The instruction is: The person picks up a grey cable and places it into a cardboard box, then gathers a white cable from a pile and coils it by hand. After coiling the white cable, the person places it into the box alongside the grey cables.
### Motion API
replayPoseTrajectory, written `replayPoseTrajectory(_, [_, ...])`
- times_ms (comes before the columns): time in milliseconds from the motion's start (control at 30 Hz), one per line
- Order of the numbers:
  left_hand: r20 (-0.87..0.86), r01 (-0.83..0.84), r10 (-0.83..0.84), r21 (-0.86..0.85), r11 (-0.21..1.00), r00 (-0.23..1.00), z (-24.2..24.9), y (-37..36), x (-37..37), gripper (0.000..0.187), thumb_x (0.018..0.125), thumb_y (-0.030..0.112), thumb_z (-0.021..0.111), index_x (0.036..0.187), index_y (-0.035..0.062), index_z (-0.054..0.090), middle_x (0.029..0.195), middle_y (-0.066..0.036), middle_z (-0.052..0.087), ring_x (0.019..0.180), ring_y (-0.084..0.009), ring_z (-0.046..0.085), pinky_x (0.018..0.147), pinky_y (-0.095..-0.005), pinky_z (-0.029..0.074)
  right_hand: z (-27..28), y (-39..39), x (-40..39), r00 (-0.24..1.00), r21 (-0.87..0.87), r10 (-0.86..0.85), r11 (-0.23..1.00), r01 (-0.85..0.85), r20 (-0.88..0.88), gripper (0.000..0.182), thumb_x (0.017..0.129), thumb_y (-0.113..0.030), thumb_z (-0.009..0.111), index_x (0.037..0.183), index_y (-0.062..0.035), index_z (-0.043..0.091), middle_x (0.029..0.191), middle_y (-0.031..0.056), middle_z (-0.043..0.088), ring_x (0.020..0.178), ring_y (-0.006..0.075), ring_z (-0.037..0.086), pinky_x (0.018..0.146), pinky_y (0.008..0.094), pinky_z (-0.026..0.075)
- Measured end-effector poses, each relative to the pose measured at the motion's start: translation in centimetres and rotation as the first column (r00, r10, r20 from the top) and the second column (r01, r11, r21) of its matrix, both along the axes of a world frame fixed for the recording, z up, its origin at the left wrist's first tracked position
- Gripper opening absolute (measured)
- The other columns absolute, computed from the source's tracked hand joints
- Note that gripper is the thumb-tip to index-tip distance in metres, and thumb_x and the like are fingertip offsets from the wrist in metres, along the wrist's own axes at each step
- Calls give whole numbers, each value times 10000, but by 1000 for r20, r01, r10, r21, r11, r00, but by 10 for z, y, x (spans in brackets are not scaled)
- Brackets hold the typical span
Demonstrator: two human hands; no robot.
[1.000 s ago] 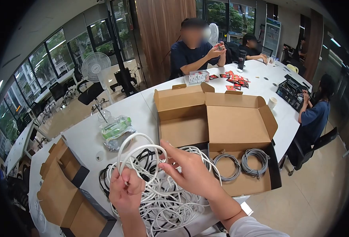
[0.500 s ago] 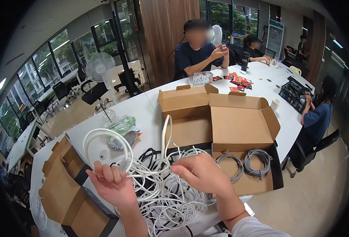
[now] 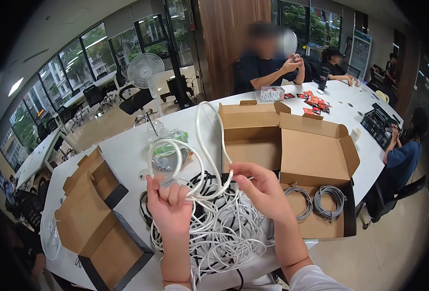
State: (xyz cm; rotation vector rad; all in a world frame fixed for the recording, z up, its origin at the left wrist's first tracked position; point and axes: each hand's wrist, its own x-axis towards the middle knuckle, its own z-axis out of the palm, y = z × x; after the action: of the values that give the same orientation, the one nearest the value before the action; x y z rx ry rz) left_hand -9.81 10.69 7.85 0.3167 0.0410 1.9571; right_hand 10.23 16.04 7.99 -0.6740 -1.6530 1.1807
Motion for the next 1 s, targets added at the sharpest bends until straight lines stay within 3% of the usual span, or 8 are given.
replayPoseTrajectory(200, [-81,-39,49,117,992,996,-3,0,-5,334,1033,291,383,780,90,470,545,40,180,459,-84,168,460,-259,200,4,-4,-2,980,382,-99,924,26,173,266,854,-214,688,1030,-18,651,991,126,623,897,248,612,762,336,502])
replayPoseTrajectory(300, [-60,-50,55,79,996,997,-3,1,-5,341,1029,292,395,756,98,462,543,37,183,461,-87,169,465,-258,208,0,1,-2,945,450,-22,883,-136,327,237,855,-237,678,937,-16,651,911,132,629,833,278,606,709,356,482])
replayPoseTrajectory(400, [-52,-127,127,5,992,991,0,4,-6,324,1029,331,399,770,137,391,532,48,161,455,-88,129,472,-253,189,4,0,-1,874,233,117,940,-251,472,226,867,-227,656,850,-3,633,799,140,620,754,290,600,655,369,456])
replayPoseTrajectory(533, [-103,-213,213,17,977,972,1,1,-18,332,1031,332,392,763,136,378,539,47,165,459,-87,125,476,-256,185,5,-1,1,982,385,42,916,-112,186,283,929,-226,592,754,-5,570,633,94,535,579,221,532,543,330,427])
replayPoseTrajectory(633, [-196,-261,262,34,965,945,5,-4,-28,338,1032,337,391,755,145,363,542,48,161,460,-85,112,470,-261,170,-4,2,10,981,-25,-45,999,41,-187,313,987,-267,520,766,-45,534,601,12,449,546,118,456,465,257,365])
replayPoseTrajectory(800, [-302,-285,260,-38,958,917,16,-15,-35,343,1032,340,389,746,156,343,546,57,159,460,-78,96,453,-260,137,-3,25,43,574,-270,-76,927,-261,-815,231,1028,-256,425,904,-71,486,692,-33,364,536,74,314,425,227,276])
replayPoseTrajectory(933, [-186,-240,275,188,952,943,8,-18,-64,333,1036,306,373,749,143,335,548,57,160,454,-70,107,443,-258,138,-10,48,74,103,-285,-267,846,-451,-958,194,1032,-205,404,970,-29,458,773,0,364,588,89,307,458,229,283])
replayPoseTrajectory(1000, [-77,-287,311,231,930,947,8,-22,-77,325,1039,285,361,751,137,335,549,53,158,450,-69,112,439,-258,146,-18,53,83,141,-282,-246,880,-381,-959,177,998,-117,438,1104,23,460,834,31,416,668,98,376,533,234,349])
